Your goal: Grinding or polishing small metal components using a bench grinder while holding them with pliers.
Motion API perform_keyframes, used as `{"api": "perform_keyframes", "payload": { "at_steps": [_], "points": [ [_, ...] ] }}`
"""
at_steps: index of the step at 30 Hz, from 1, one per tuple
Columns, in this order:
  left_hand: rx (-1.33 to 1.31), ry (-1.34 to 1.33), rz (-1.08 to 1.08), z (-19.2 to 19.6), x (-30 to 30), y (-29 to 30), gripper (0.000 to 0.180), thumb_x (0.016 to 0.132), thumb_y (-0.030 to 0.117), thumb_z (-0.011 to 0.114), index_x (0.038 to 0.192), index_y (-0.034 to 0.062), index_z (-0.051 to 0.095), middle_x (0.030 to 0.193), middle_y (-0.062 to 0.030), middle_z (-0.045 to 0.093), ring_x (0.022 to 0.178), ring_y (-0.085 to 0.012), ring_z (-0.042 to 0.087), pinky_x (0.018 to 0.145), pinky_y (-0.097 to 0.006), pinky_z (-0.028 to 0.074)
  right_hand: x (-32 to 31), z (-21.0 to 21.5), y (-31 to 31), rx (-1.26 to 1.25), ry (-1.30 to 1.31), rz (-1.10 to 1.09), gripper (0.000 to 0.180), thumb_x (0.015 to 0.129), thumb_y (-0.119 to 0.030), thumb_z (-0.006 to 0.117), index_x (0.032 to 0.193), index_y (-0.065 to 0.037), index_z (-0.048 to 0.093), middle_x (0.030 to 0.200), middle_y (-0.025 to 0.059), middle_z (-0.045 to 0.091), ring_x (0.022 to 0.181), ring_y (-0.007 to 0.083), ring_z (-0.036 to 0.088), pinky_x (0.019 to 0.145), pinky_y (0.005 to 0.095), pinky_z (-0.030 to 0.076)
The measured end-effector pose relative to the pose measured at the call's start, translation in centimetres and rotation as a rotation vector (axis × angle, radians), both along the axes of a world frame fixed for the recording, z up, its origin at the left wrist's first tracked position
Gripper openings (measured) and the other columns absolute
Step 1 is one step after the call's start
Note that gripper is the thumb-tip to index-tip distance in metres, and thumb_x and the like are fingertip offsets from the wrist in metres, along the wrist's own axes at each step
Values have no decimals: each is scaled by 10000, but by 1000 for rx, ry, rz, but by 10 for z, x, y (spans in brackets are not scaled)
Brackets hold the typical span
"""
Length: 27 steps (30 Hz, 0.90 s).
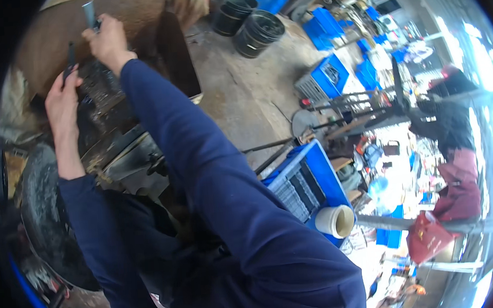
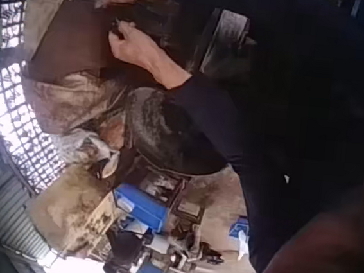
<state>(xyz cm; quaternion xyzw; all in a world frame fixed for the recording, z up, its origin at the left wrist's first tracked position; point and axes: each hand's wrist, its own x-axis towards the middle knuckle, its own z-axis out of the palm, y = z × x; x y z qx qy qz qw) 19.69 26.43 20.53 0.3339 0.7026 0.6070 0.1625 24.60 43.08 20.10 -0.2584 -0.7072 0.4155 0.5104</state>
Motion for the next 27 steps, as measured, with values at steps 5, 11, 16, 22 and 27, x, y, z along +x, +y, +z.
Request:
{"api": "perform_keyframes", "payload": {
  "at_steps": [5, 11, 16, 22, 27],
  "points": [
    [-23, -68, 11, -7, -4, -1, 321, 951, 301, 635, 1171, 80, 710, 868, 28, 648, 713, -51, 494, 683, -225, 400, -4, -4, -7, 37, -15, -137, 325, 758, -156, 778, 956, 72, 657, 797, 249, 684, 799, 365, 702, 707, 428, 533],
    [-39, -138, -20, 0, 3, -5, 296, 948, 284, 647, 1182, 116, 717, 856, 69, 604, 606, -23, 371, 552, -213, 304, -2, 0, -14, 46, -36, -198, 316, 762, -158, 774, 940, 73, 652, 802, 252, 686, 796, 376, 699, 706, 434, 537],
    [22, -117, -35, 21, -9, -9, 294, 945, 275, 651, 1196, 136, 716, 845, 72, 603, 583, -15, 336, 517, -213, 272, 13, 25, -24, -48, -46, -89, 302, 787, -170, 773, 936, 58, 643, 716, 208, 671, 635, 303, 683, 578, 414, 531],
    [-88, -42, 62, 4, -30, -38, 295, 953, 304, 627, 1164, 127, 733, 883, 32, 679, 664, -35, 488, 614, -214, 388, 94, 40, -85, -303, -309, 397, 242, 838, -178, 757, 971, -19, 633, 587, 61, 585, 442, 111, 532, 382, 287, 385],
    [-47, 92, 18, 12, 4, -23, 325, 917, 345, 643, 1058, 73, 750, 854, -33, 741, 798, -83, 621, 762, -251, 463, 168, 42, -97, -47, -539, 520, 268, 837, -184, 775, 1041, -54, 660, 733, 1, 626, 559, 94, 561, 502, 272, 440]
  ]
}}
